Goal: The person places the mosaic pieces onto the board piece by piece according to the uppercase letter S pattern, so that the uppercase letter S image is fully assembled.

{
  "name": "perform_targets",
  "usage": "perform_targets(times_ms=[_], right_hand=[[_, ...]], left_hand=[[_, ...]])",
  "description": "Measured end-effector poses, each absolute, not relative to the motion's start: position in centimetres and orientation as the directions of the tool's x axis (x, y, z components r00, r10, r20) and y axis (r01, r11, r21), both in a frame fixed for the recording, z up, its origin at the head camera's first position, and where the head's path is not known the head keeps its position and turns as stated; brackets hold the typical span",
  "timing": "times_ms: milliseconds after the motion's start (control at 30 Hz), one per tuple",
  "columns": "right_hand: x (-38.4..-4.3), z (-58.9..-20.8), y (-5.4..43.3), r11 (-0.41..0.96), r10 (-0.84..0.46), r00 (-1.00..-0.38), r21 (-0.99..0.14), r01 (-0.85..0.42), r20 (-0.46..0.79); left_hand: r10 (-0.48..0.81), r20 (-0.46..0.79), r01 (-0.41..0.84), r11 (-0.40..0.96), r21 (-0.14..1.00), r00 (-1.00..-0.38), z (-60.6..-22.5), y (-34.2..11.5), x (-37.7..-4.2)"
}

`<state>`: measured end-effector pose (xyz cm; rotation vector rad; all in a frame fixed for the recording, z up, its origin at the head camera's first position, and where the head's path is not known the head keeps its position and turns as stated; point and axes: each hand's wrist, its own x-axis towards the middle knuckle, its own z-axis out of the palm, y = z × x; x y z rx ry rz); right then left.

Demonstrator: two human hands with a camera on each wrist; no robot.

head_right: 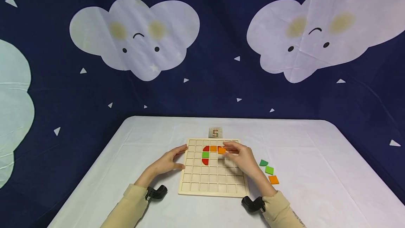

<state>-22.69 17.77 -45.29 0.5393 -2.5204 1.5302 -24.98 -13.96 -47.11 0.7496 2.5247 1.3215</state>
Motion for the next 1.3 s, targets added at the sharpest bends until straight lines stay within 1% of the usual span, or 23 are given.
perform_targets(times_ms=[200, 400, 533, 700, 800, 867, 1133, 1233, 1300], right_hand=[[-22.5, -46.4, 16.3, 0.376, -0.254, -0.919, -0.844, -0.382, 0.303], [-22.6, -48.0, 15.3, 0.394, -0.292, -0.901, -0.819, -0.418, 0.32], [-22.7, -48.9, 14.8, 0.444, -0.322, -0.878, -0.762, -0.471, 0.356], [-22.8, -49.4, 14.5, 0.548, -0.326, -0.84, -0.637, -0.542, 0.434], [-22.7, -49.5, 14.5, 0.595, -0.325, -0.828, -0.581, -0.555, 0.458], [-22.6, -49.4, 14.4, 0.608, -0.325, -0.827, -0.569, -0.554, 0.458], [-22.5, -49.3, 14.5, 0.604, -0.328, -0.834, -0.58, -0.546, 0.443], [-22.6, -49.2, 14.6, 0.586, -0.326, -0.832, -0.595, -0.551, 0.449], [-22.6, -49.0, 14.6, 0.552, -0.333, -0.833, -0.625, -0.552, 0.442]], left_hand=[[0.516, 0.063, 0.346, 0.475, 0.809, -0.854, -47.3, -14.0, -25.0], [0.513, 0.059, 0.344, 0.482, 0.806, -0.856, -47.3, -14.0, -25.0], [0.511, 0.055, 0.337, 0.48, 0.81, -0.858, -47.3, -14.0, -25.0], [0.509, 0.051, 0.332, 0.478, 0.813, -0.859, -47.3, -13.9, -25.0], [0.507, 0.052, 0.332, 0.48, 0.812, -0.86, -47.3, -13.9, -25.0], [0.507, 0.054, 0.334, 0.479, 0.812, -0.86, -47.3, -13.9, -25.0], [0.507, 0.056, 0.338, 0.486, 0.806, -0.86, -47.3, -13.9, -25.0], [0.509, 0.055, 0.337, 0.482, 0.809, -0.859, -47.3, -13.9, -25.0], [0.51, 0.054, 0.334, 0.476, 0.813, -0.858, -47.2, -13.9, -25.0]])
